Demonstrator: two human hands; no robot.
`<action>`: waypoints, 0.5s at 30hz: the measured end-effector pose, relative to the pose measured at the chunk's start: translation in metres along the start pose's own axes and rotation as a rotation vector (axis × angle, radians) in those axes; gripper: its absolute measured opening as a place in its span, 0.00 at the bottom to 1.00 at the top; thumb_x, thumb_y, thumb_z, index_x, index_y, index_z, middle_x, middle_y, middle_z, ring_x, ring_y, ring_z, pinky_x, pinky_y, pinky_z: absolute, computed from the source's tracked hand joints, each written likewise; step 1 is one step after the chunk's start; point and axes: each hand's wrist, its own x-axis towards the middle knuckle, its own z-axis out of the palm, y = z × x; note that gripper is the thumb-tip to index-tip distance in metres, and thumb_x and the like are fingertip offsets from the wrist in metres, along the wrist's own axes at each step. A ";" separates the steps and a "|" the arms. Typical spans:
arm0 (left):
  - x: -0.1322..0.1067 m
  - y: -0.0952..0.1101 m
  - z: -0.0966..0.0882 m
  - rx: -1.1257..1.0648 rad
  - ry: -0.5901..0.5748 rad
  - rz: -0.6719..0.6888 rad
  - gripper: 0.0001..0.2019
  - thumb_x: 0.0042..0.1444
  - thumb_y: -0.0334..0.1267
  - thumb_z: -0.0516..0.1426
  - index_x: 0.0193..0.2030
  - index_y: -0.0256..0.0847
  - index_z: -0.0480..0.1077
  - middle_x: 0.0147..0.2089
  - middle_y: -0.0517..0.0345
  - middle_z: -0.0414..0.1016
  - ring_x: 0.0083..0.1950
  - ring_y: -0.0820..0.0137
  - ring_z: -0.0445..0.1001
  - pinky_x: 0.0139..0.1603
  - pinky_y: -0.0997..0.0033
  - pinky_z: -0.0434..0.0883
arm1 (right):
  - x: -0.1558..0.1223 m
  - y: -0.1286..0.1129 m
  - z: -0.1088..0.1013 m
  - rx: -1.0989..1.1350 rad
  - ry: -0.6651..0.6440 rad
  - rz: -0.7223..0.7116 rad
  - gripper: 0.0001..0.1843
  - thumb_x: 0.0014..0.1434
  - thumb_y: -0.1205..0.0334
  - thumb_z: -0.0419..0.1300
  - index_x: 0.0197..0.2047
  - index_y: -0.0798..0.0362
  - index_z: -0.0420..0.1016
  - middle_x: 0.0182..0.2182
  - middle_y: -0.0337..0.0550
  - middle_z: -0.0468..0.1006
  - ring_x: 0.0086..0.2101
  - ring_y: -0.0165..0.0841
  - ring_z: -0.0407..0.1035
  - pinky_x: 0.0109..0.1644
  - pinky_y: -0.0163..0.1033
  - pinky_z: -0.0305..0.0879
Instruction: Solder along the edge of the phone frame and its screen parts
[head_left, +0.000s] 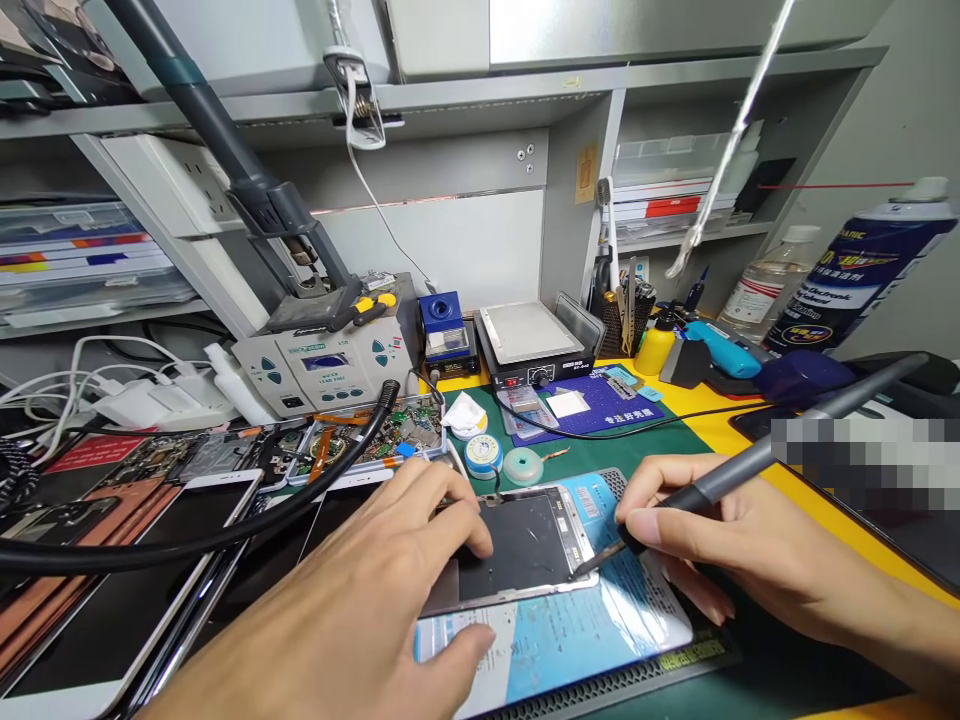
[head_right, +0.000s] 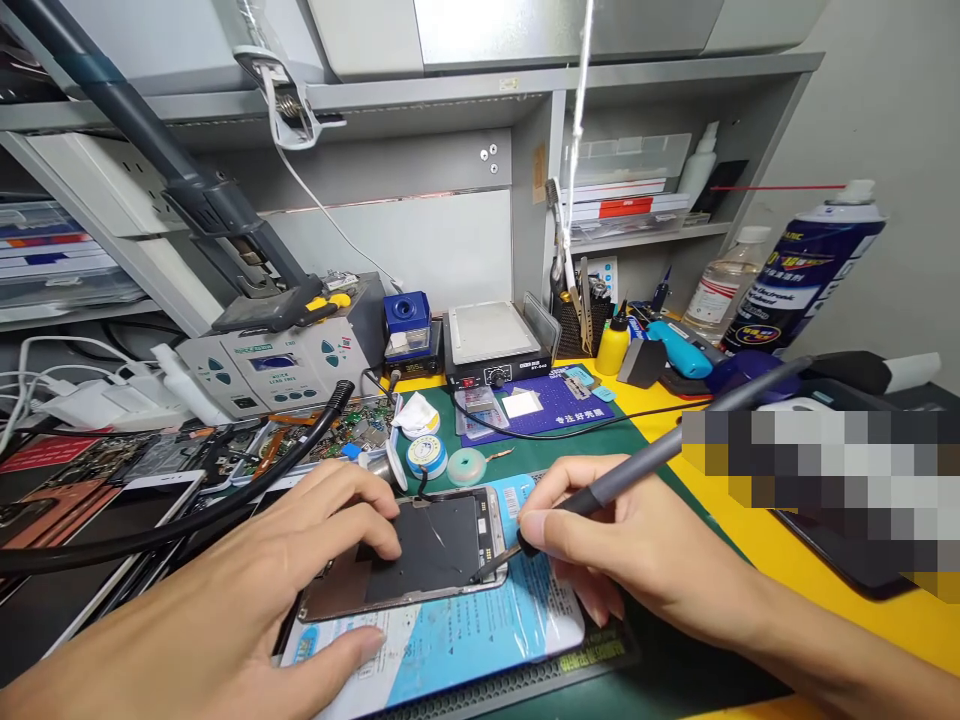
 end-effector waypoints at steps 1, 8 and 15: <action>-0.001 -0.001 0.000 0.010 -0.028 -0.012 0.12 0.57 0.36 0.61 0.48 0.50 0.74 0.57 0.54 0.73 0.62 0.53 0.75 0.61 0.54 0.76 | 0.000 0.000 0.000 0.009 0.003 0.001 0.22 0.65 0.43 0.71 0.33 0.53 0.76 0.15 0.31 0.67 0.14 0.24 0.58 0.17 0.27 0.53; -0.001 0.000 0.001 -0.013 -0.044 -0.008 0.12 0.60 0.36 0.59 0.51 0.50 0.72 0.58 0.55 0.74 0.60 0.57 0.76 0.59 0.56 0.77 | 0.001 0.001 0.001 0.054 0.011 0.019 0.24 0.65 0.41 0.72 0.33 0.53 0.75 0.14 0.30 0.67 0.14 0.24 0.57 0.18 0.26 0.52; 0.009 0.003 0.011 -0.012 0.055 0.091 0.17 0.59 0.38 0.67 0.55 0.48 0.78 0.62 0.54 0.79 0.62 0.54 0.77 0.62 0.51 0.78 | 0.000 -0.003 0.000 0.069 0.026 0.012 0.25 0.63 0.40 0.72 0.32 0.53 0.76 0.15 0.31 0.68 0.14 0.24 0.57 0.17 0.27 0.52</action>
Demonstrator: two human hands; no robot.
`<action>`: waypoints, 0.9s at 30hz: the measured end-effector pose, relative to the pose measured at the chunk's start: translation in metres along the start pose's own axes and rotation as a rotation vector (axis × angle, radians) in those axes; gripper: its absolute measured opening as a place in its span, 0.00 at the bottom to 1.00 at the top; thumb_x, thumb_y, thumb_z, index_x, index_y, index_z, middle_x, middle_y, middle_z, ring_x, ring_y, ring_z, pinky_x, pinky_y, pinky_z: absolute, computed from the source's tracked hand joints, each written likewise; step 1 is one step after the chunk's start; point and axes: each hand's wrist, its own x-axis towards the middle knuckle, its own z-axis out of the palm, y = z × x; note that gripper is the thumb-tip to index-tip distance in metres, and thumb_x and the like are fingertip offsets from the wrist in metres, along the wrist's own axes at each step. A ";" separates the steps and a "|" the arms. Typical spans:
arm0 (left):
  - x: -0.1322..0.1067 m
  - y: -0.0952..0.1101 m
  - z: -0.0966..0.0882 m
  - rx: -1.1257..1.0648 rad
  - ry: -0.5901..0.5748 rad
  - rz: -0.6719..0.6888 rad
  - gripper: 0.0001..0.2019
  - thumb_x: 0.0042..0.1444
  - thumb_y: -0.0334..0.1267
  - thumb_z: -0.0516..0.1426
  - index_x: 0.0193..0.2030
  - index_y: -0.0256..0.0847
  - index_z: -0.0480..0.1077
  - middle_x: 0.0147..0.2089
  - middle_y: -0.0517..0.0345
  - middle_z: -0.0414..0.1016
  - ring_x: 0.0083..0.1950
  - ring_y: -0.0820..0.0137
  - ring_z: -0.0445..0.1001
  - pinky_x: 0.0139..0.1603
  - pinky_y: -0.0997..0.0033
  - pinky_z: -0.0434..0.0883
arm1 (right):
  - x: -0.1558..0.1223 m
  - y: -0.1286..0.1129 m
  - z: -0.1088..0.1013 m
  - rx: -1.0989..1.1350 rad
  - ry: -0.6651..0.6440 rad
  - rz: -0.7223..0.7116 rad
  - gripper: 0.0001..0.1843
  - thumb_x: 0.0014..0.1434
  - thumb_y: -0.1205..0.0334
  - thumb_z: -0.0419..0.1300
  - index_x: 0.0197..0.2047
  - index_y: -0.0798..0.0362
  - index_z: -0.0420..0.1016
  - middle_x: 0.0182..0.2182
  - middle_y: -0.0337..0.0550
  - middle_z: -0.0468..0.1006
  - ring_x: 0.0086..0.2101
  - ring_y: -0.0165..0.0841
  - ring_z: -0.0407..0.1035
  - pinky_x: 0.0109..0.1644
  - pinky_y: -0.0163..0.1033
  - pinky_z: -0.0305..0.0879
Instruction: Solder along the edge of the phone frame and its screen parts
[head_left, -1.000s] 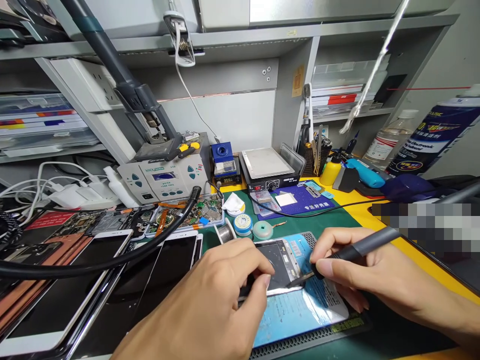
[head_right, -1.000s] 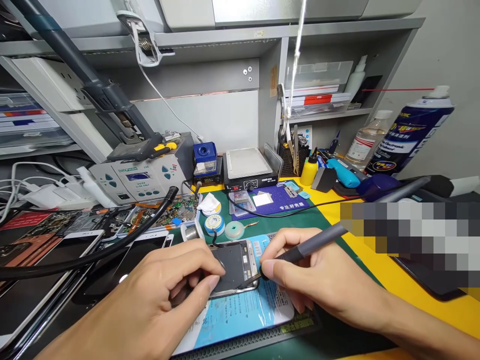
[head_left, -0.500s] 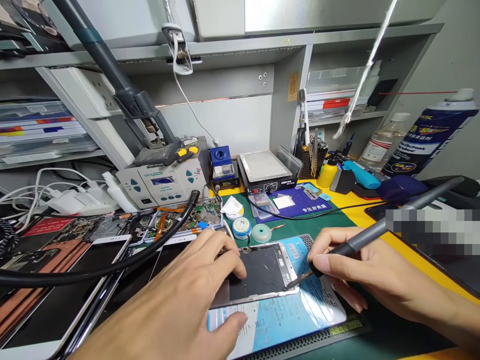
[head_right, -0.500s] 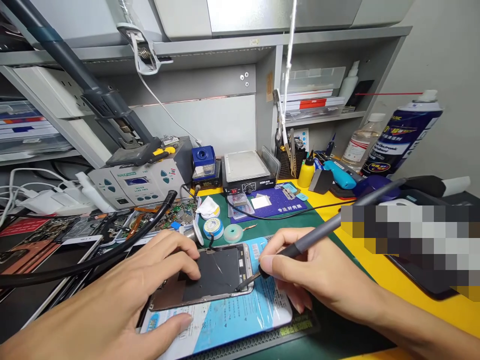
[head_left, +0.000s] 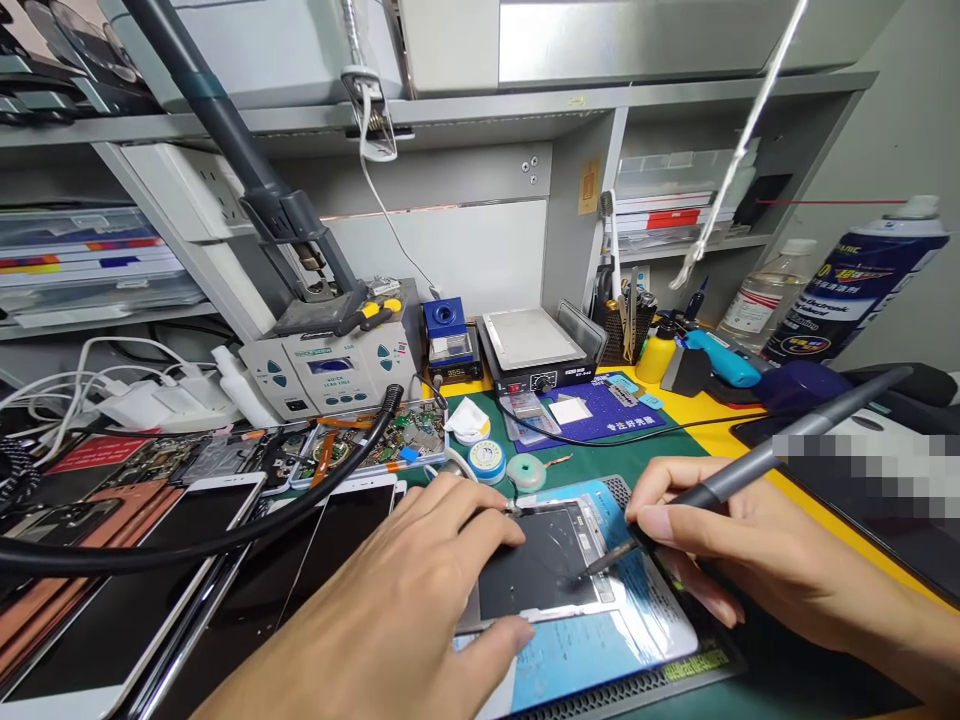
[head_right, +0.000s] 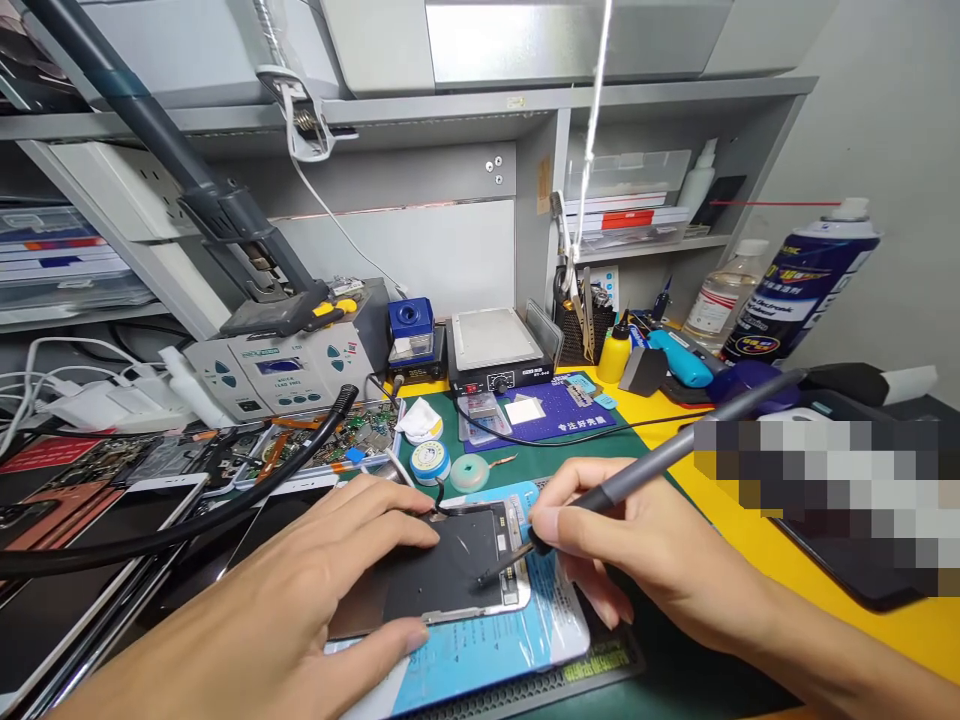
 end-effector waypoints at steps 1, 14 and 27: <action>0.001 0.000 0.002 0.016 0.014 0.018 0.17 0.59 0.37 0.67 0.55 0.47 0.78 0.61 0.53 0.80 0.62 0.54 0.78 0.61 0.50 0.78 | -0.001 -0.002 0.001 0.002 0.013 0.004 0.25 0.63 0.39 0.73 0.32 0.53 0.76 0.15 0.31 0.67 0.14 0.24 0.57 0.17 0.27 0.52; 0.007 -0.005 0.018 0.164 0.292 0.187 0.12 0.57 0.33 0.59 0.45 0.40 0.82 0.48 0.49 0.86 0.48 0.55 0.83 0.51 0.51 0.84 | -0.012 0.001 -0.010 -0.015 0.120 -0.086 0.19 0.62 0.44 0.76 0.39 0.51 0.81 0.21 0.35 0.74 0.18 0.27 0.67 0.21 0.28 0.63; 0.007 -0.018 0.023 0.102 0.370 0.204 0.10 0.66 0.39 0.58 0.49 0.42 0.79 0.45 0.55 0.84 0.46 0.60 0.82 0.47 0.57 0.82 | -0.021 -0.002 0.015 -0.661 0.265 -0.744 0.15 0.55 0.76 0.65 0.37 0.44 0.82 0.28 0.32 0.82 0.27 0.28 0.77 0.34 0.29 0.73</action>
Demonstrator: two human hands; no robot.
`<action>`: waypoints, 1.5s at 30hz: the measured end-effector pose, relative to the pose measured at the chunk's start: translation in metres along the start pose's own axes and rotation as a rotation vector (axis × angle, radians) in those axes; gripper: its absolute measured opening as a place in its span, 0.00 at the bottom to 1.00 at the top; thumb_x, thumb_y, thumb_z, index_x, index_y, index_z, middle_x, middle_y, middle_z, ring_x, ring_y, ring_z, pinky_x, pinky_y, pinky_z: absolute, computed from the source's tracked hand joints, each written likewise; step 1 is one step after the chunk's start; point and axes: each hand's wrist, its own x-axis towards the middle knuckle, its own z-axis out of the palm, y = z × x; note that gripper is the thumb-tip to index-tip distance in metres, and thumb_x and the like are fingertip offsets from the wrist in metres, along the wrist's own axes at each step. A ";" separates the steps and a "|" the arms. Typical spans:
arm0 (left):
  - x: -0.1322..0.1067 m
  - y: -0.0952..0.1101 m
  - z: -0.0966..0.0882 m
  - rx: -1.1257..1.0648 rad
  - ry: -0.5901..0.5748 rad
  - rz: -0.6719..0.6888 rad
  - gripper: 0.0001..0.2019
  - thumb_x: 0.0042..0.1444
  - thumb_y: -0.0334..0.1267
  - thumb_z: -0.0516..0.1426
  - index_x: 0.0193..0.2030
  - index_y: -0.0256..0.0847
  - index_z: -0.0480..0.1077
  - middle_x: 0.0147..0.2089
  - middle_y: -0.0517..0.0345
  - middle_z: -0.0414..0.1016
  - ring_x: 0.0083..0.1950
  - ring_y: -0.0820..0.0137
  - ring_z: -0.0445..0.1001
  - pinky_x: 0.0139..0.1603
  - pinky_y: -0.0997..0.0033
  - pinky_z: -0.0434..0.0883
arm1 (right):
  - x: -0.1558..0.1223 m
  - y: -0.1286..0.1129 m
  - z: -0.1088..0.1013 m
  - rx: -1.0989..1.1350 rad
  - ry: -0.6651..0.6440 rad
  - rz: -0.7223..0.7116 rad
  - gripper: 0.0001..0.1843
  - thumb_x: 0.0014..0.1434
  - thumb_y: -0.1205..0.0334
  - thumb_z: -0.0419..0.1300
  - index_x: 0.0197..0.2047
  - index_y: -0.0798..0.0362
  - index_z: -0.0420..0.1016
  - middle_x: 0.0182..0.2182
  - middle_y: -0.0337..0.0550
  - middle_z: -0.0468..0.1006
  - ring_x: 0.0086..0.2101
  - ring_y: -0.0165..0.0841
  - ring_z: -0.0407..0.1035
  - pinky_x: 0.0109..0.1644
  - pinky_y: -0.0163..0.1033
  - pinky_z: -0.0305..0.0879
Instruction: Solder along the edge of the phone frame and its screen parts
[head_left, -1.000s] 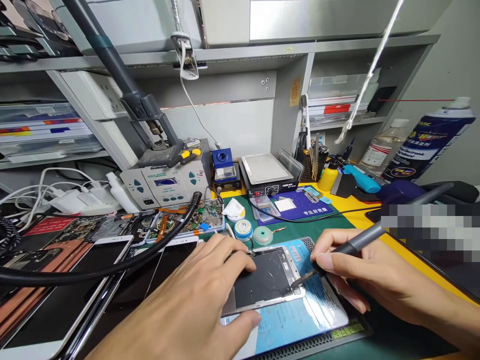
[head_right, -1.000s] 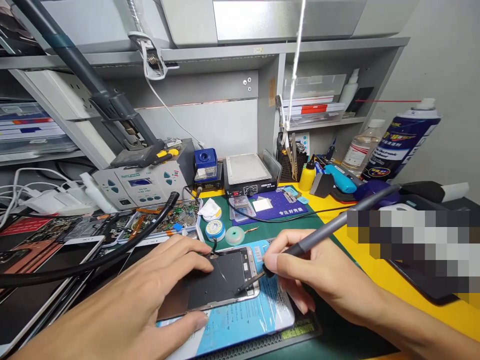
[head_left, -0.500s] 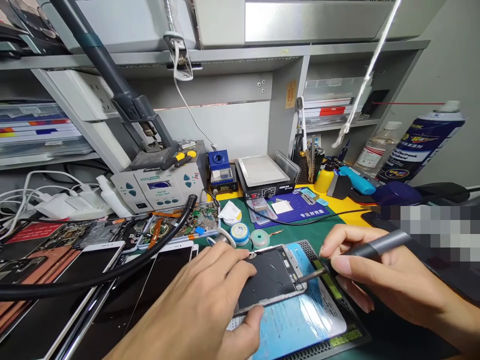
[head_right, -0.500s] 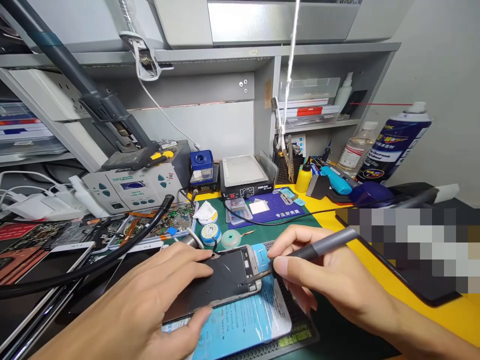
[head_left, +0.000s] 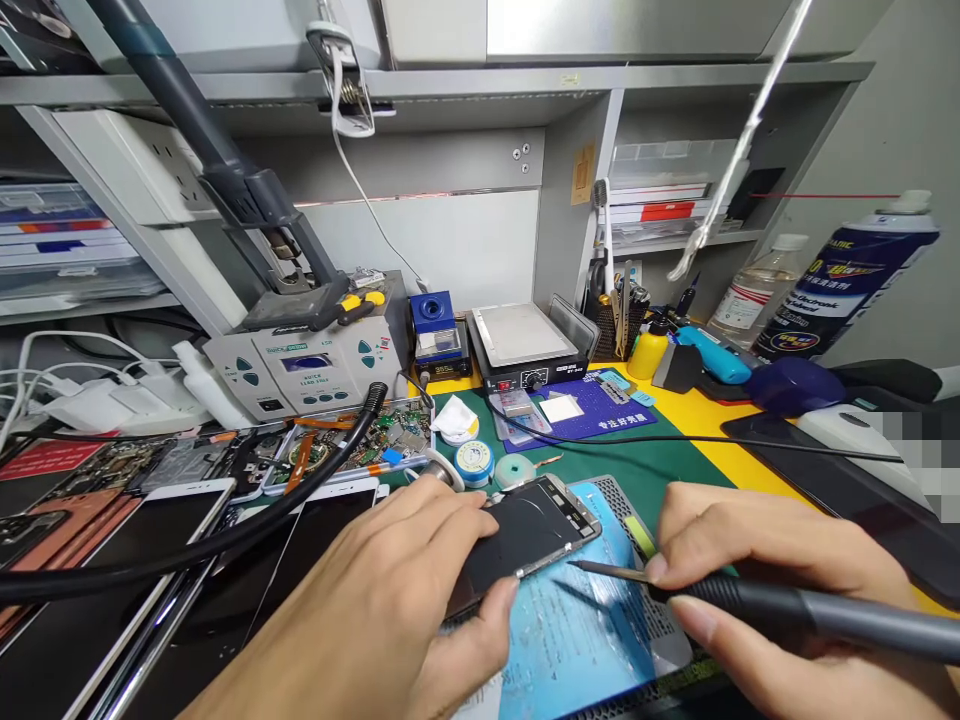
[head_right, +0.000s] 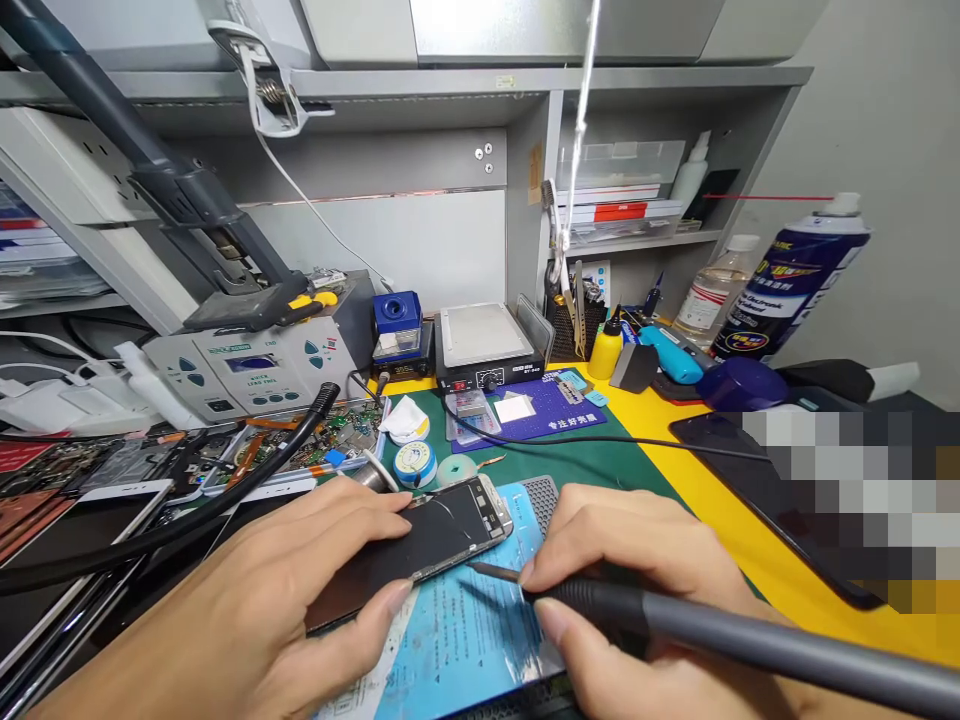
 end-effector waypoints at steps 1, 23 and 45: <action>-0.002 -0.001 0.003 -0.015 0.008 -0.013 0.10 0.67 0.40 0.57 0.50 0.44 0.79 0.46 0.56 0.83 0.47 0.60 0.81 0.48 0.57 0.81 | -0.002 0.000 0.000 -0.009 -0.024 -0.015 0.16 0.55 0.76 0.65 0.38 0.44 0.82 0.28 0.32 0.82 0.27 0.28 0.78 0.34 0.30 0.73; 0.005 0.006 -0.007 0.104 0.036 0.037 0.09 0.62 0.39 0.62 0.47 0.44 0.82 0.45 0.61 0.88 0.47 0.63 0.87 0.49 0.63 0.86 | -0.008 0.005 0.004 -0.065 -0.072 -0.073 0.14 0.60 0.76 0.66 0.42 0.45 0.80 0.29 0.34 0.81 0.27 0.32 0.79 0.32 0.35 0.75; 0.010 0.008 -0.010 0.031 0.009 0.029 0.09 0.64 0.36 0.60 0.44 0.43 0.83 0.42 0.57 0.87 0.42 0.61 0.85 0.45 0.59 0.85 | -0.004 0.003 0.003 -0.063 -0.115 -0.083 0.16 0.58 0.78 0.65 0.43 0.46 0.82 0.29 0.34 0.79 0.27 0.31 0.77 0.32 0.35 0.71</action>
